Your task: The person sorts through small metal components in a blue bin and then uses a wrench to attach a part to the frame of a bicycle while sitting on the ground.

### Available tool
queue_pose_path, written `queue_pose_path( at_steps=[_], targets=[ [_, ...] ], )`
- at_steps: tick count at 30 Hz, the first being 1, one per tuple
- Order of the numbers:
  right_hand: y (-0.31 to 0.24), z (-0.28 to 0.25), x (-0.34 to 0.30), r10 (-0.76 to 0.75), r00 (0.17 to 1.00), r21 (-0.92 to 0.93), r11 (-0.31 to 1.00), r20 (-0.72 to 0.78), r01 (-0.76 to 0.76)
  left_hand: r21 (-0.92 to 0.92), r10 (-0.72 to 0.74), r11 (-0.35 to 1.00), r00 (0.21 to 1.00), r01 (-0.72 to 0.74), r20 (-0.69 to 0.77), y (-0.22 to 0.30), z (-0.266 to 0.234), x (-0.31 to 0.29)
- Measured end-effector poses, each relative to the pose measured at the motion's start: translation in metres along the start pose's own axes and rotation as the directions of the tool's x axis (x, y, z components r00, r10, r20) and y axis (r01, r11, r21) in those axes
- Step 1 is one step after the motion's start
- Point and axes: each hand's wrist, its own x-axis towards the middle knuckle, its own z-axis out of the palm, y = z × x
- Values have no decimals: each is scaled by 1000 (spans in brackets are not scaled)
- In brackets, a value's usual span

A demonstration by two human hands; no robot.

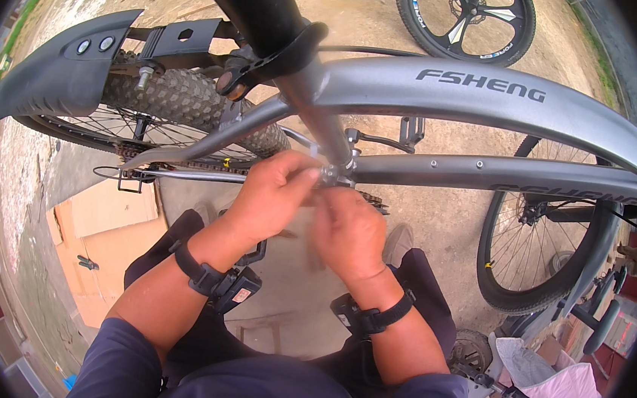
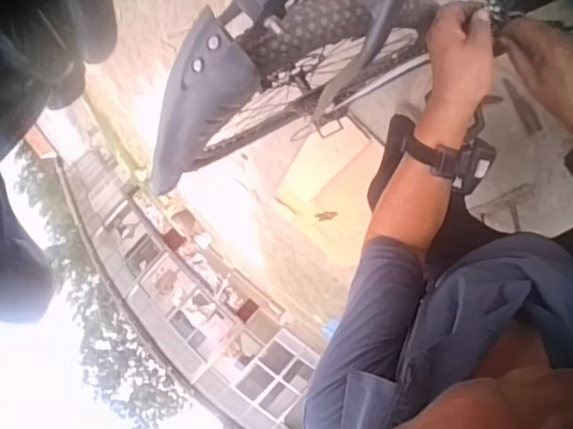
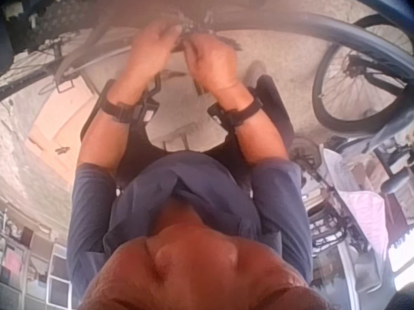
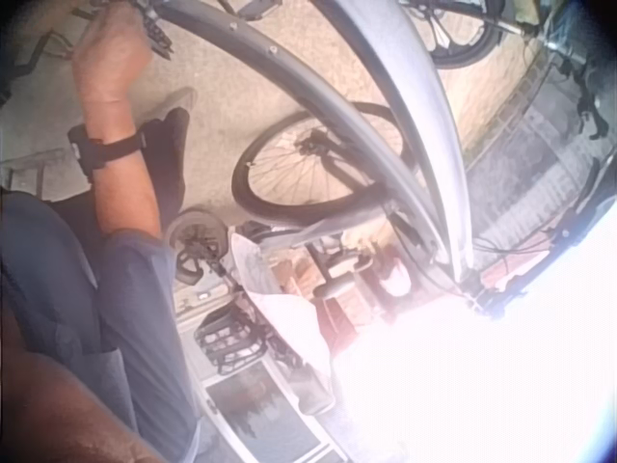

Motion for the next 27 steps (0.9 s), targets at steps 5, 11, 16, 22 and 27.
queue_pose_path(
  at_steps=[5, 11, 16, 22, 27],
  targets=[
    [-1, -1, -1, 33, 999, -2, 999, 17, -33, -59, -44, 997, 999, 44, -8, 7, 1, -2],
    [-3, -3, 0, 49, 998, -3, 999, 34, -49, -74, -69, 995, 997, 67, -23, 7, 1, -3],
    [-1, -2, -1, 54, 998, -17, 998, 29, -54, -78, -81, 994, 997, 79, -19, 10, 2, -4],
    [-2, -3, -1, 64, 997, -22, 998, 32, -63, -80, -77, 994, 997, 75, -27, 10, 1, -5],
    [-3, -6, 0, 80, 996, -24, 997, 40, -79, -56, -83, 995, 996, 82, -31, 13, 2, -5]
  ],
)
